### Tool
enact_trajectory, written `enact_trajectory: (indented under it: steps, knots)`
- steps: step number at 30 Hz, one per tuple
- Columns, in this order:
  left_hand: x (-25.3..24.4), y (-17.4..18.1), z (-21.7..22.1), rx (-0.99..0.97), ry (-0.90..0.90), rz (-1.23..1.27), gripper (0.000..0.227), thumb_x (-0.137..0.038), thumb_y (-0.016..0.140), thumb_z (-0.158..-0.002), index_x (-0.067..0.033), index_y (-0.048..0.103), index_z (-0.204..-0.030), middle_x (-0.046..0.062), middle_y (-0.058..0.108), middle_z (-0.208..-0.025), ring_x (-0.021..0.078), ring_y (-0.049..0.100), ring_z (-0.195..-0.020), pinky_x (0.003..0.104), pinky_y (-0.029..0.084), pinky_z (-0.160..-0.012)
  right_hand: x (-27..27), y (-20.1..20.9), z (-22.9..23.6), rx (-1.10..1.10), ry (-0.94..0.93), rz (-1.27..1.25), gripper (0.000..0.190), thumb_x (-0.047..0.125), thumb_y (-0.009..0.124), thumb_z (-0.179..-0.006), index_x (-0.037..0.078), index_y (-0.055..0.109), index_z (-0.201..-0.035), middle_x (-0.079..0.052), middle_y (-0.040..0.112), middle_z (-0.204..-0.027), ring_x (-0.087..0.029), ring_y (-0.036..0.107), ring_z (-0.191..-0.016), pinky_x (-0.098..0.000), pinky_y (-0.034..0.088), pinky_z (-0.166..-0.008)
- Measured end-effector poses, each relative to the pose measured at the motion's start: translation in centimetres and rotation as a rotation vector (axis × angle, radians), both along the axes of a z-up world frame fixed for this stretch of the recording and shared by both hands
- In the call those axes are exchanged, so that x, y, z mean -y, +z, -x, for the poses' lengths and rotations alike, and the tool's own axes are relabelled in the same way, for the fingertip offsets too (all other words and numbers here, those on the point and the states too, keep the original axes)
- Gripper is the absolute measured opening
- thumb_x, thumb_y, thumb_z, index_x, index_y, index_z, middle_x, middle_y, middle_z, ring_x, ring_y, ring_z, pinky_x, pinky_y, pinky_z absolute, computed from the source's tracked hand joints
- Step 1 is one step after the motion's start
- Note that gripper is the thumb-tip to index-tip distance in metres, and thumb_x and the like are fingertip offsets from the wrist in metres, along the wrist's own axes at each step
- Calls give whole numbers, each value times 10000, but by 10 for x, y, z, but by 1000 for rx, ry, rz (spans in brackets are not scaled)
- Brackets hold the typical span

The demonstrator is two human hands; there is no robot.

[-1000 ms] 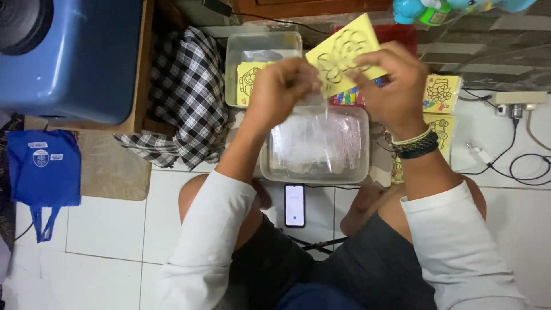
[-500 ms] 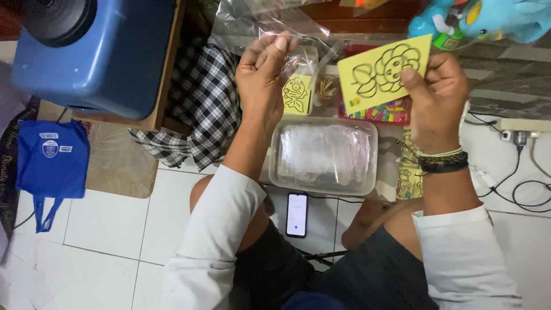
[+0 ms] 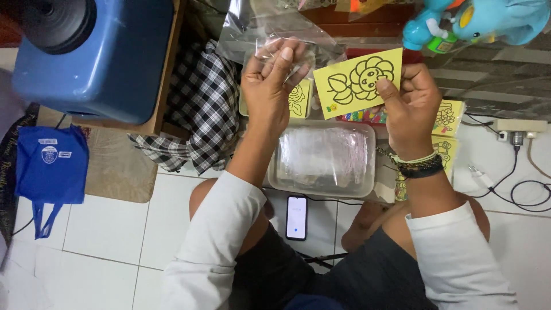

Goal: Manually packaging small illustrated cards and colorful beads into individual plastic bags.

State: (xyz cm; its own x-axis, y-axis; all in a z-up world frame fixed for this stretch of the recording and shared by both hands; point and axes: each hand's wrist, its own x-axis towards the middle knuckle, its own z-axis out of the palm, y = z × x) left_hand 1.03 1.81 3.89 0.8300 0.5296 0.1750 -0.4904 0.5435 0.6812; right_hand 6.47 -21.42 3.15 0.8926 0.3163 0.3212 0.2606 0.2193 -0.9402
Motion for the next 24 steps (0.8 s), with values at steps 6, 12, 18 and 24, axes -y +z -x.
enact_trajectory:
  steps: [6, 12, 18, 24]
  knots:
    - [2, -2, 0, 13, 31, 2, 260, -29, 778, -939, -46, 658, -1169, 178, 755, -1179, 274, 735, -1096, 443, 661, -907, -9, 8, 8, -62, -57, -48, 177, 62, 652, -1074, 10, 492, -1130, -78, 622, -983, -91, 581, -705, -212, 568, -575]
    - [1, -5, -1, 2, 45, 1, 298, -42, 780, -940, -16, 642, -1203, 194, 743, -1211, 272, 741, -1082, 420, 667, -867, -8, 8, 5, -55, -147, -115, 171, 85, 615, -1100, 27, 475, -1179, -107, 660, -1032, -106, 604, -683, -220, 584, -605]
    - [9, -5, 1, -76, 16, -10, 296, -35, 767, -930, -33, 631, -1193, 186, 747, -1206, 281, 753, -1054, 348, 646, -781, -9, 8, 6, -140, -39, -142, 136, 36, 634, -1060, 9, 520, -1128, -88, 661, -1016, -102, 618, -749, -225, 608, -616]
    - [19, -5, -1, -129, -10, -23, 266, -7, 776, -932, -62, 656, -1163, 226, 739, -1171, 374, 732, -1070, 566, 657, -857, -8, -12, -9, -138, -157, -151, 165, 80, 624, -1084, -3, 491, -1138, -210, 680, -1043, -264, 759, -840, -313, 695, -608]
